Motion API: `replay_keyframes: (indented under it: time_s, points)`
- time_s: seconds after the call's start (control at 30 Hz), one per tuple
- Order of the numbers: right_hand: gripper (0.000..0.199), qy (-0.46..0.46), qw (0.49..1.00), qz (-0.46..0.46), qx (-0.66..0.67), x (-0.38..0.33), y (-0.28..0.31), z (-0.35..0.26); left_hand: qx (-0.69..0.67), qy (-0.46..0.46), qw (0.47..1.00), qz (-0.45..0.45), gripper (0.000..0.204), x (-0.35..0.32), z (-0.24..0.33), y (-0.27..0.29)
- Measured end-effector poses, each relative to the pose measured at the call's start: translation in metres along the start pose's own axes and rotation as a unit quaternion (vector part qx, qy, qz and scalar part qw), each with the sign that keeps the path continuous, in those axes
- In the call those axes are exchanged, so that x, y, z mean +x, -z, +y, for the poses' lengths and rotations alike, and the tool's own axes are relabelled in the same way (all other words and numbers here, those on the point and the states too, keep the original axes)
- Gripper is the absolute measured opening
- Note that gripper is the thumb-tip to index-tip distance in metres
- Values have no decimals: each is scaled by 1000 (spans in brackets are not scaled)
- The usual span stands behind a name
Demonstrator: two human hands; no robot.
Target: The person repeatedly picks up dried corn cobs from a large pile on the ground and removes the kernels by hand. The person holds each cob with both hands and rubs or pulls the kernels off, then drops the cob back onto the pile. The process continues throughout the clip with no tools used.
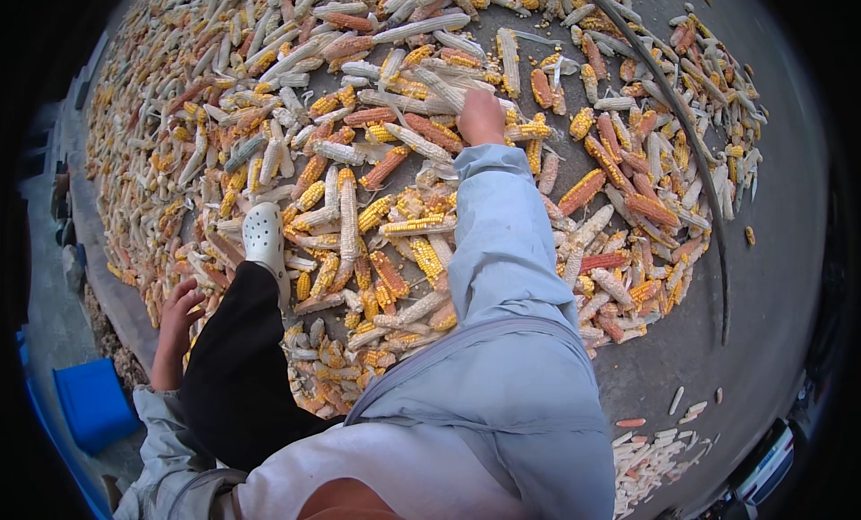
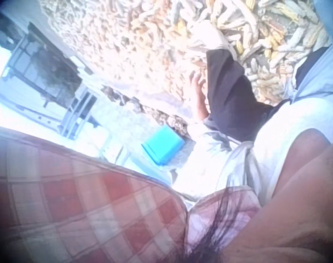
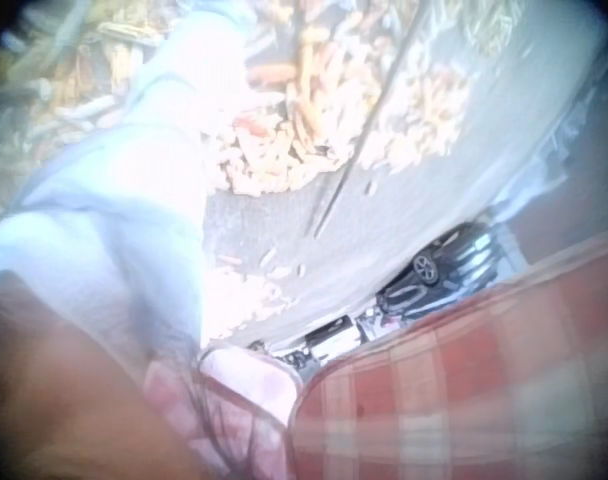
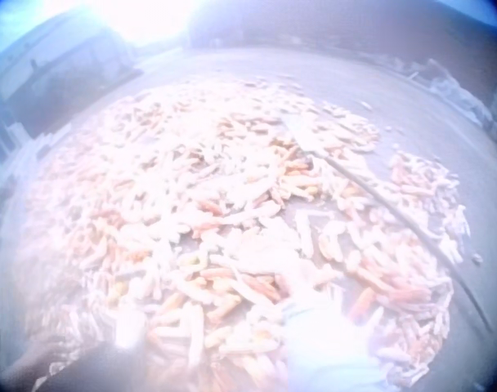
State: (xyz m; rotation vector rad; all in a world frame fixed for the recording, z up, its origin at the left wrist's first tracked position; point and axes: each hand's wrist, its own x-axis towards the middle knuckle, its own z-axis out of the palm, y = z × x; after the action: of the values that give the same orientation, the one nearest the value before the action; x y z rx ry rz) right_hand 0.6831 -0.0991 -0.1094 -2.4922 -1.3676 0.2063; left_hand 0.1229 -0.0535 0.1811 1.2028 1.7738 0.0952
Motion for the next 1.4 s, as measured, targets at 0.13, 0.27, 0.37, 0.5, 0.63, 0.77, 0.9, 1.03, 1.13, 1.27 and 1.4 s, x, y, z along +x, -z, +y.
replay_keyframes:
  time_s: [0.13, 0.27, 0.37, 0.5, 0.63, 0.77, 0.9, 1.03, 1.13, 1.27, 1.4]
  points:
    - [41, -48, 996, -2, -72, -3, -7, -2, 35, -38, 995, -87, 42, 52, 21, -34]
    - [28, -74, 988, -114, 77, -6, 33, -2, 44, -45, 983, -174, 40, 90, 48, -49]
    - [37, -190, 769, -105, 601, -11, 62, -16, 10, -48, 971, -234, 39, 125, 66, -66]
    - [44, -162, 402, -156, 888, -27, 97, -76, 6, -81, 932, -353, 35, 171, 94, -106]
    - [49, -110, 266, -150, 946, -33, 106, -124, 18, -163, 876, -454, 35, 210, 139, -157]
    - [44, -225, 293, -17, 929, -34, 103, -157, 29, -194, 822, -535, 30, 219, 208, -199]
    - [35, -311, 375, 86, 869, -25, 111, -180, 13, -454, 724, -519, 44, 186, 239, -228]
    - [32, -372, 291, 205, 857, -8, 115, -207, -58, -647, 662, -373, 49, 191, 232, -249]
    - [32, -330, 253, 178, 892, -14, 89, -216, -163, -682, 599, -386, 45, 200, 238, -249]
    - [31, -300, 186, 151, 923, -22, 67, -225, -189, -664, 593, -414, 25, 204, 237, -248]
    - [33, -385, 224, 222, 867, -24, 70, -245, -243, -451, 734, -446, 21, 199, 229, -255]
